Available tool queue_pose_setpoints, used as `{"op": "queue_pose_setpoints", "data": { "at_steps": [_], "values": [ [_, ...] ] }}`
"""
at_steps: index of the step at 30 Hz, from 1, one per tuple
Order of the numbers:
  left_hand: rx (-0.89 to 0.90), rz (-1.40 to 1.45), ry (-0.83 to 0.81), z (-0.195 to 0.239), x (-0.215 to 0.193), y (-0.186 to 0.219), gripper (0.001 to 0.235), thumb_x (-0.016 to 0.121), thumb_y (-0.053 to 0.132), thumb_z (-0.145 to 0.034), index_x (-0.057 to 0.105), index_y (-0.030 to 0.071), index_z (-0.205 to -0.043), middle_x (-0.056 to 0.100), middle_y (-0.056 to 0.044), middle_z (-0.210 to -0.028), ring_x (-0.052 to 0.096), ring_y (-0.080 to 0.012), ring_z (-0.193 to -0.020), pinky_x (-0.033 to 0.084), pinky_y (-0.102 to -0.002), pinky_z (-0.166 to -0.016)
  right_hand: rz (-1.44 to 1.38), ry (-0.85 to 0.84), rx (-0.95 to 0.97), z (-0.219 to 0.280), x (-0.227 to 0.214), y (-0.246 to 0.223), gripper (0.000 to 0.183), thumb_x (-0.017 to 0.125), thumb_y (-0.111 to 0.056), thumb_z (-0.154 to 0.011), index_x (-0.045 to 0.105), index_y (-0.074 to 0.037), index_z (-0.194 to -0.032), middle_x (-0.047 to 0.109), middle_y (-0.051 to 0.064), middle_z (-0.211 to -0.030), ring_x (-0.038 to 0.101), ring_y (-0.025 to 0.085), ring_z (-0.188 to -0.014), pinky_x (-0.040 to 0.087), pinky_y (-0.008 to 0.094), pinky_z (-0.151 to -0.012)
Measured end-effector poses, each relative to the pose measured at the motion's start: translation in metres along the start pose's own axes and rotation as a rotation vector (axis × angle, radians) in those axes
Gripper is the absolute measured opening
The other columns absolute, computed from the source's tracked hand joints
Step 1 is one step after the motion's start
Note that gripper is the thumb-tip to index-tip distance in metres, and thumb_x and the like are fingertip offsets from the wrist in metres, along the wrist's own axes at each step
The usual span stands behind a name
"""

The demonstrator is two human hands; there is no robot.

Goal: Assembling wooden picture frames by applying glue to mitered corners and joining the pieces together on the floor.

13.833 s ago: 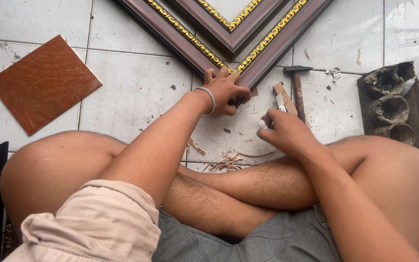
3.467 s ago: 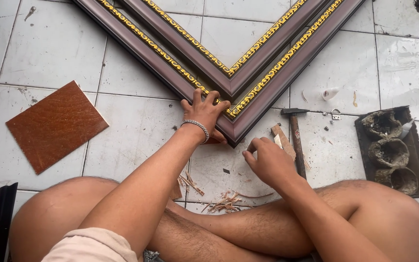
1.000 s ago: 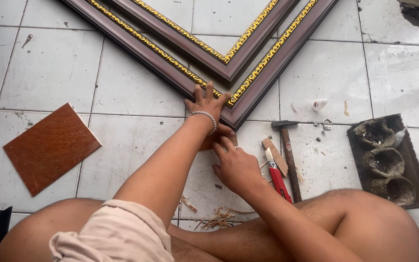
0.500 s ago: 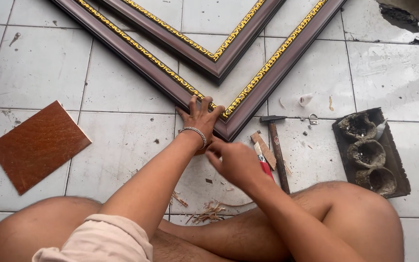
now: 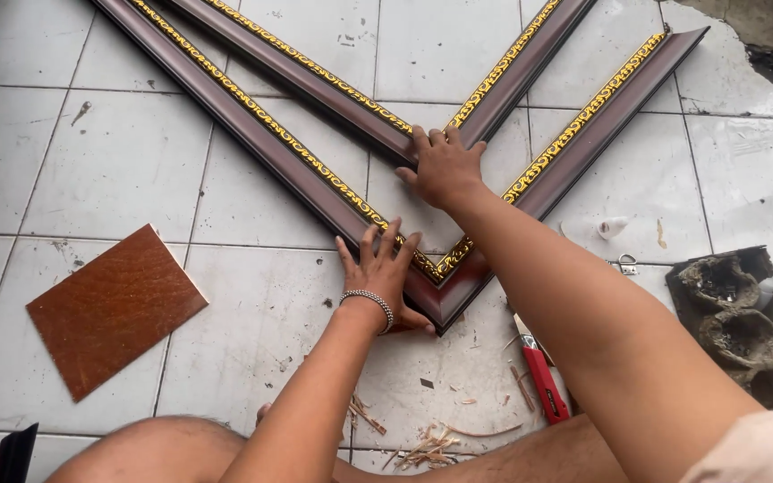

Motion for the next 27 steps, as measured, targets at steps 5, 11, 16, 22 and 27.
{"op": "queue_pose_setpoints", "data": {
  "at_steps": [5,11,16,22,27],
  "values": [
    [-0.007,-0.01,-0.02,-0.009,0.006,-0.006,0.114,0.081,0.054,-0.041,0.019,0.024,-0.133,0.003,-0.008,-0.145,-0.003,-0.0384,-0.132,0.011,-0.068,-0.099,0.066,0.078,-0.011,-0.011,0.005,0.005,0.06,0.044,-0.06,-0.08,0.049,-0.012,-0.116,0.055,0.01,-0.104,0.05,0.026,-0.102,0.041,0.045,-0.079],
    [-0.008,-0.022,-0.025,-0.01,0.004,-0.006,0.118,0.08,0.057,-0.04,0.019,0.023,-0.134,0.001,-0.009,-0.145,-0.004,-0.0392,-0.132,0.012,-0.067,-0.099,-0.083,0.192,0.079,0.0,0.011,0.012,0.06,0.047,-0.065,-0.075,0.051,-0.012,-0.102,0.05,0.008,-0.088,0.053,0.023,-0.088,0.043,0.039,-0.067],
    [-0.001,-0.017,-0.027,-0.012,0.008,-0.007,0.116,0.08,0.057,-0.04,0.019,0.024,-0.133,0.001,-0.009,-0.145,-0.004,-0.0398,-0.132,0.012,-0.068,-0.099,-0.083,0.214,0.133,-0.001,0.007,0.004,0.056,0.049,-0.063,-0.077,0.051,-0.012,-0.101,0.05,0.009,-0.086,0.054,0.023,-0.086,0.043,0.041,-0.066],
    [0.006,-0.015,0.006,-0.016,0.006,-0.011,0.11,0.081,0.057,-0.037,0.025,0.025,-0.127,0.006,-0.008,-0.143,0.0,-0.0408,-0.131,0.014,-0.069,-0.098,-0.185,0.154,0.175,-0.015,-0.002,-0.002,0.055,0.05,-0.057,-0.079,0.049,-0.01,-0.108,0.049,0.012,-0.095,0.053,0.028,-0.093,0.042,0.047,-0.069],
    [0.023,-0.049,0.064,-0.026,0.004,-0.016,0.107,0.081,0.057,-0.037,0.029,0.027,-0.125,0.013,-0.005,-0.141,0.003,-0.0396,-0.131,0.013,-0.068,-0.098,-0.406,0.145,0.058,-0.008,0.008,0.011,0.045,0.049,-0.046,-0.085,0.054,-0.012,-0.114,0.047,0.015,-0.111,0.054,0.03,-0.1,0.045,0.044,-0.071]
  ]
}}
Point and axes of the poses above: each hand's wrist, its own z-axis away from the middle knuckle, its own x-axis out of the palm, y = z × x, the point moved 5 cm from there along -z, towards the middle knuckle
